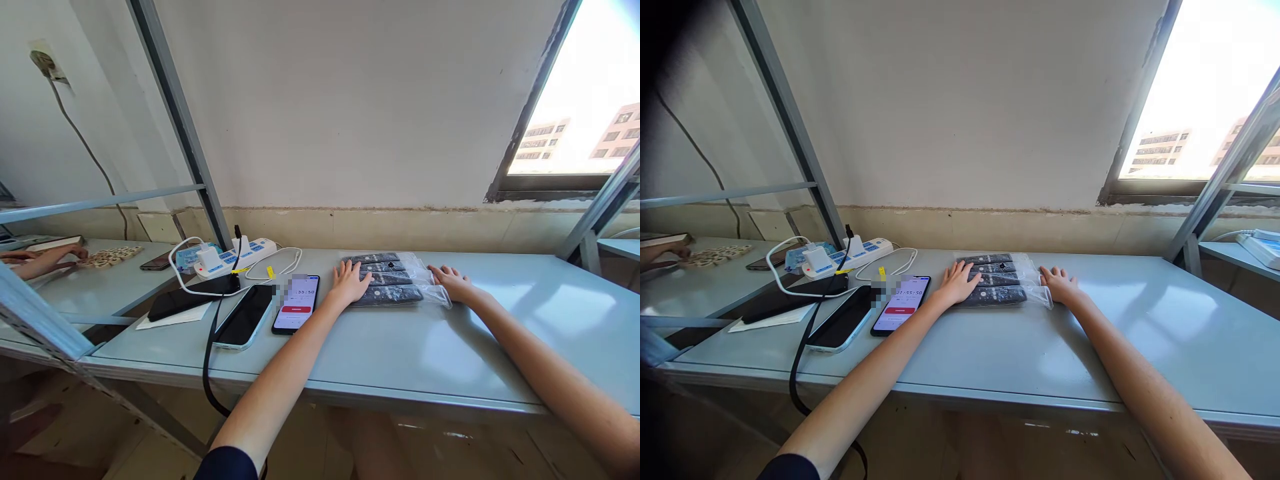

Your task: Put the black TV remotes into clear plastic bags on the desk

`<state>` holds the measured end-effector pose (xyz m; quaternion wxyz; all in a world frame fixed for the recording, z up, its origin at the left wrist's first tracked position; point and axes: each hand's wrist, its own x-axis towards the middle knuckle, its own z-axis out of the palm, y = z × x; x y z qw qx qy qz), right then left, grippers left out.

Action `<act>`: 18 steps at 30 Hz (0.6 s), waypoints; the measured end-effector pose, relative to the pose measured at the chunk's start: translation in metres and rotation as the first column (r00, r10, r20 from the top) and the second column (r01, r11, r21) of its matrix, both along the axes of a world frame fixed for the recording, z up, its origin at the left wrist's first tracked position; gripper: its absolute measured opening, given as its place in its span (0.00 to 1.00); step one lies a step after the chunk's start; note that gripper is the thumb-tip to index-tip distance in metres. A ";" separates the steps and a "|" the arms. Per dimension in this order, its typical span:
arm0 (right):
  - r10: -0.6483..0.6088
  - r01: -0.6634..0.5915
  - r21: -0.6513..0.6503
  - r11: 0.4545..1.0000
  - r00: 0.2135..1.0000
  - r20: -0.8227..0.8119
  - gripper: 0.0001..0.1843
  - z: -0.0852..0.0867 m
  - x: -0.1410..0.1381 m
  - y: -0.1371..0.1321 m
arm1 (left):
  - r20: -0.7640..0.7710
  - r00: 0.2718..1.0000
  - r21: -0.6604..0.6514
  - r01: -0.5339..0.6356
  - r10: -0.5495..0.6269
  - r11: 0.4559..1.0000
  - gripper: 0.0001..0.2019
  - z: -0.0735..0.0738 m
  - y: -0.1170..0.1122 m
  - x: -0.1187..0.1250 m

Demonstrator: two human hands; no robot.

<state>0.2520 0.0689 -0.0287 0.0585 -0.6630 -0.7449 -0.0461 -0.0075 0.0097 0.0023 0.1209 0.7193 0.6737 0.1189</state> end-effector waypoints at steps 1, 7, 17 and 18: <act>0.002 -0.002 0.004 1.000 1.000 -0.002 0.27 0.000 0.000 0.000 | 0.000 1.000 0.009 -0.004 0.004 1.000 0.29 0.000 0.000 0.000; -0.020 0.021 0.020 1.000 1.000 -0.021 0.26 0.001 -0.004 -0.004 | -0.040 0.999 0.183 -0.015 0.023 0.983 0.25 -0.005 0.002 0.002; 0.177 -0.118 0.275 0.954 0.963 -0.201 0.27 0.039 -0.017 -0.015 | -0.163 0.920 0.610 0.379 -0.358 0.696 0.15 0.003 -0.010 0.019; 0.328 -0.241 0.334 0.911 0.916 -0.233 0.28 0.040 -0.023 -0.016 | -0.226 0.884 0.641 0.451 -0.409 0.621 0.14 0.004 -0.012 0.021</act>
